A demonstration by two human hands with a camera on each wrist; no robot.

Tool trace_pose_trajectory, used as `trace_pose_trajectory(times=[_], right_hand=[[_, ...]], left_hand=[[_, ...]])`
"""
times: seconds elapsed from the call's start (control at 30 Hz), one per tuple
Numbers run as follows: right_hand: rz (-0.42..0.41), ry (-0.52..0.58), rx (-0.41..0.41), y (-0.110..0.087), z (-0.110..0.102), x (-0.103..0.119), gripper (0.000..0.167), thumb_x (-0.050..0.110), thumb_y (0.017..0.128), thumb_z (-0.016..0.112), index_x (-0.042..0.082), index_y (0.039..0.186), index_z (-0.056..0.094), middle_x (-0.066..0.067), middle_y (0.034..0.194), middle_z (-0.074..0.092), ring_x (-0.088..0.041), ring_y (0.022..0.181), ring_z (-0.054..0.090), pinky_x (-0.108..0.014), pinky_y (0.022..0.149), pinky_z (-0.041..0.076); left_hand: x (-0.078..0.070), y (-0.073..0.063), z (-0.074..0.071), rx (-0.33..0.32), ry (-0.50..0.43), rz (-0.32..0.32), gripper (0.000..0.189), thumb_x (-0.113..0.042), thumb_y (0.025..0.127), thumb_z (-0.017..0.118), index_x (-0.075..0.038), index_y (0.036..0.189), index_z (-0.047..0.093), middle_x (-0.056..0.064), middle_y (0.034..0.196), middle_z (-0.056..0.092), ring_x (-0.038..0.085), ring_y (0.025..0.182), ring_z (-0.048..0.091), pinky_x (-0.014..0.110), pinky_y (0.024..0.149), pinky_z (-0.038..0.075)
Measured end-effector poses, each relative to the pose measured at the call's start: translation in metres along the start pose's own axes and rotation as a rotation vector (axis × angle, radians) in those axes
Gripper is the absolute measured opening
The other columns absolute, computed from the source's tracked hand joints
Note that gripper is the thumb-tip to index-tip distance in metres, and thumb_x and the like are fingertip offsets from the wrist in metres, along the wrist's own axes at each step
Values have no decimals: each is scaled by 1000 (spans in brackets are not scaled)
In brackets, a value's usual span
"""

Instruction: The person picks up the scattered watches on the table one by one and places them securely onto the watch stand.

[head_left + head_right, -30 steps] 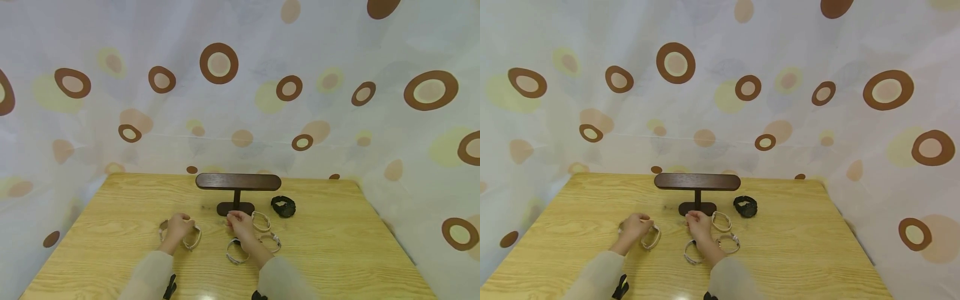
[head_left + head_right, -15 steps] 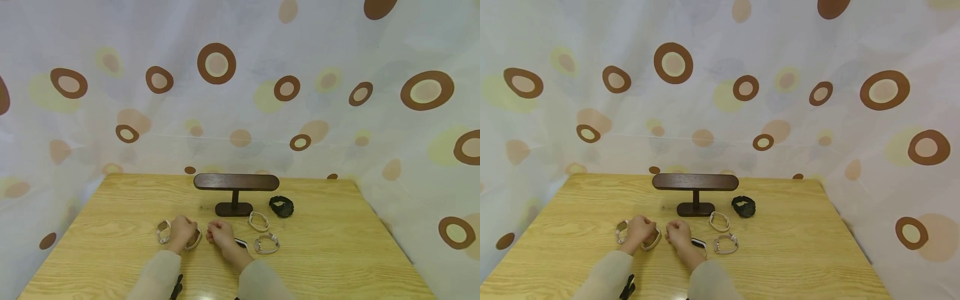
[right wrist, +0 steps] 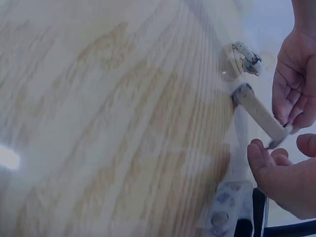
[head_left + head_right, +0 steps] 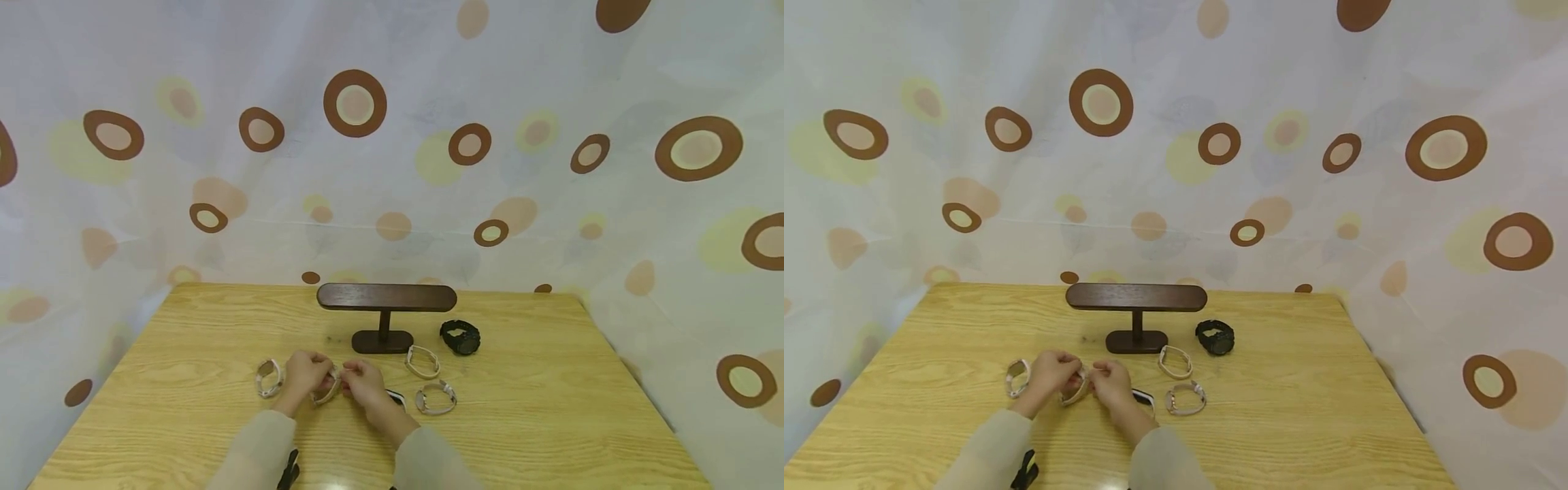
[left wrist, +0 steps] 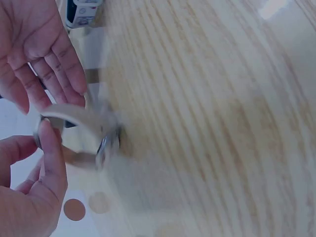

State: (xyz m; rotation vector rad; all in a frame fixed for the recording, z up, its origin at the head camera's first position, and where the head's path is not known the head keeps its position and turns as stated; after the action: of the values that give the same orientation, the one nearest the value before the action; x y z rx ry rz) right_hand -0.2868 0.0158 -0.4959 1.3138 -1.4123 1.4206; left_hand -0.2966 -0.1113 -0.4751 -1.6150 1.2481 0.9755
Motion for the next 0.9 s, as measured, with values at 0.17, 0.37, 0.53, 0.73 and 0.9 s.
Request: trace_pose_trajectory(times=[0.17, 0.37, 0.53, 0.73, 0.9], right_hand=[[-108, -57, 57, 3, -9, 12, 46, 14, 90, 59, -6, 129, 47, -19, 120, 57, -27, 105, 58, -33, 85, 54], [-307, -63, 167, 0, -18, 34, 56, 7, 86, 63, -12, 133, 39, -27, 131, 48, -39, 117, 50, -39, 93, 51], [-424, -208, 165, -3, -27, 47, 51, 9, 85, 67, -8, 129, 46, -24, 127, 53, -37, 115, 52, -46, 94, 49], [-495, -363, 173, -11, -33, 55, 52, 14, 83, 69, -3, 128, 50, -17, 122, 59, -32, 113, 55, -48, 95, 46], [-550, -425, 161, -18, -40, 61, 51, 15, 83, 70, 1, 128, 51, -14, 121, 60, -30, 112, 56, -47, 96, 46]], left_hand=[[-10, 3, 7, 58, -141, 43, 22, 4, 86, 55, 17, 103, 61, 14, 68, 67, 7, 50, 59, 21, 50, 55], [-18, 2, 8, 98, -159, 111, 24, -2, 89, 58, 12, 108, 61, 16, 82, 69, 8, 59, 61, 25, 61, 57], [-26, -1, 9, 163, -188, 150, 26, -5, 90, 58, 11, 111, 59, 13, 86, 70, 7, 67, 63, 25, 68, 58], [-35, -6, 14, 261, -184, 214, 29, -5, 91, 56, 13, 114, 56, 15, 91, 69, 6, 72, 63, 25, 71, 58], [-40, -9, 18, 307, -171, 258, 29, -6, 92, 55, 13, 114, 56, 22, 99, 67, 5, 74, 63, 27, 73, 58]])
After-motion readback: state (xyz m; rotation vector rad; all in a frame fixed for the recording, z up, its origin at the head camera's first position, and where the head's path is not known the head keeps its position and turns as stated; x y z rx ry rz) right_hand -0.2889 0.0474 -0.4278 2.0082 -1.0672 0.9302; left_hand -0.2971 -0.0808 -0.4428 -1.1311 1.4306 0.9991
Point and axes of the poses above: each hand's wrist, its own y-axis towards the middle knuckle, its own z-axis out of the palm, x = y × z, the point moved 8 cm from there along y, towards the middle knuckle
